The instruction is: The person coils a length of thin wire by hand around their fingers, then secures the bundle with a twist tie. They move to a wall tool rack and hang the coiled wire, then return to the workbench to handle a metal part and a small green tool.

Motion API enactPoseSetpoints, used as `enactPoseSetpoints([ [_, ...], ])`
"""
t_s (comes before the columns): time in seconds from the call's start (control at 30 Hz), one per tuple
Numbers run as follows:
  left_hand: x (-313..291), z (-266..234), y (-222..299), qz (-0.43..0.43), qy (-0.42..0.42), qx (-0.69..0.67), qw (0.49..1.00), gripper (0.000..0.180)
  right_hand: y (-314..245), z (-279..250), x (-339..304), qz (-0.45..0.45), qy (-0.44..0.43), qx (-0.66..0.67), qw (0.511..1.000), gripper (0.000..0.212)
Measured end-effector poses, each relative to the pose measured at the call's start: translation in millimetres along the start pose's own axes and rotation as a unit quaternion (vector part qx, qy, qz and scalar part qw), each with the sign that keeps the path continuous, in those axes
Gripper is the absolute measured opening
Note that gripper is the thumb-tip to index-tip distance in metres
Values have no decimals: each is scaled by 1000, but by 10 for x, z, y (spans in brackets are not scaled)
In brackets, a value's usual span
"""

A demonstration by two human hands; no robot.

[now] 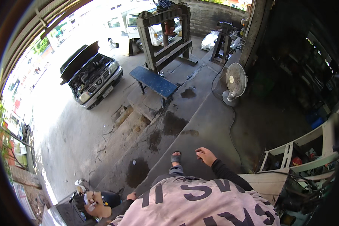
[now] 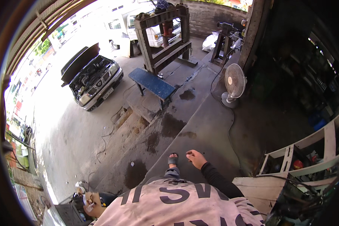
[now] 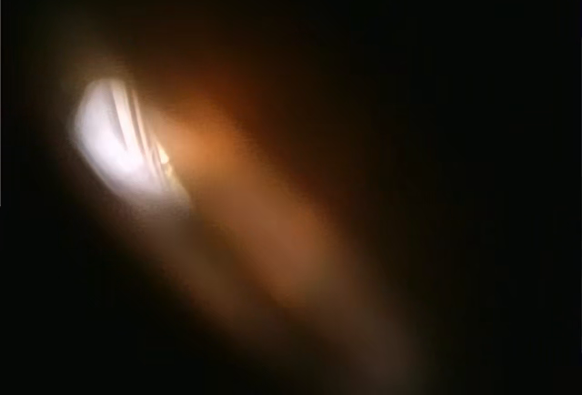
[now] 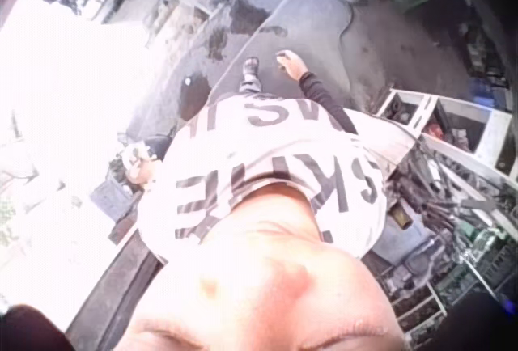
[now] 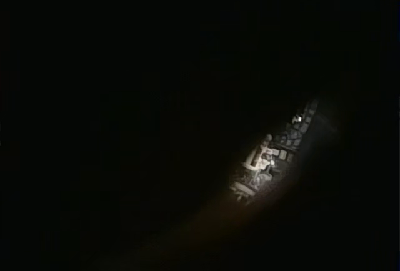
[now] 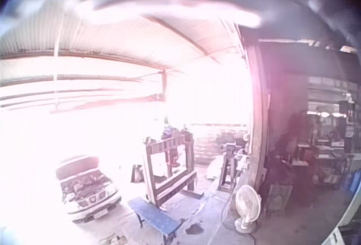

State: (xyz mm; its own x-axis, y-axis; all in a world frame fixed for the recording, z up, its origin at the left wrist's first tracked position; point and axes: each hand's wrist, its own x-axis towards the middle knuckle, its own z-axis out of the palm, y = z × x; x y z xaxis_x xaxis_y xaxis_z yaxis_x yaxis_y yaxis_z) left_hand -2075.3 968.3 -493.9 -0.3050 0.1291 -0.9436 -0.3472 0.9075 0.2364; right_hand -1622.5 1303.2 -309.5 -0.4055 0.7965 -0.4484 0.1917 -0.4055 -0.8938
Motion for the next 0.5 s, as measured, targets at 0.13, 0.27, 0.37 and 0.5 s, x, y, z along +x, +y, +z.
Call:
enactPoseSetpoints([
  [0.13,852,275,1515,188,-38,515,835,47,-169,-606,904,62,68,101,991,17],
  [0.27,231,1403,4064,399,87,399,821,44,-859,-1090,1472,55,124,129,982,15],
  [0.37,-301,2105,5769,569,50,277,772,42,-1186,-1583,1946,8,147,117,982,16],
  [0.5,-1051,3073,7236,597,-50,199,775,41,-1541,-2467,2745,17,198,183,963,16],
])
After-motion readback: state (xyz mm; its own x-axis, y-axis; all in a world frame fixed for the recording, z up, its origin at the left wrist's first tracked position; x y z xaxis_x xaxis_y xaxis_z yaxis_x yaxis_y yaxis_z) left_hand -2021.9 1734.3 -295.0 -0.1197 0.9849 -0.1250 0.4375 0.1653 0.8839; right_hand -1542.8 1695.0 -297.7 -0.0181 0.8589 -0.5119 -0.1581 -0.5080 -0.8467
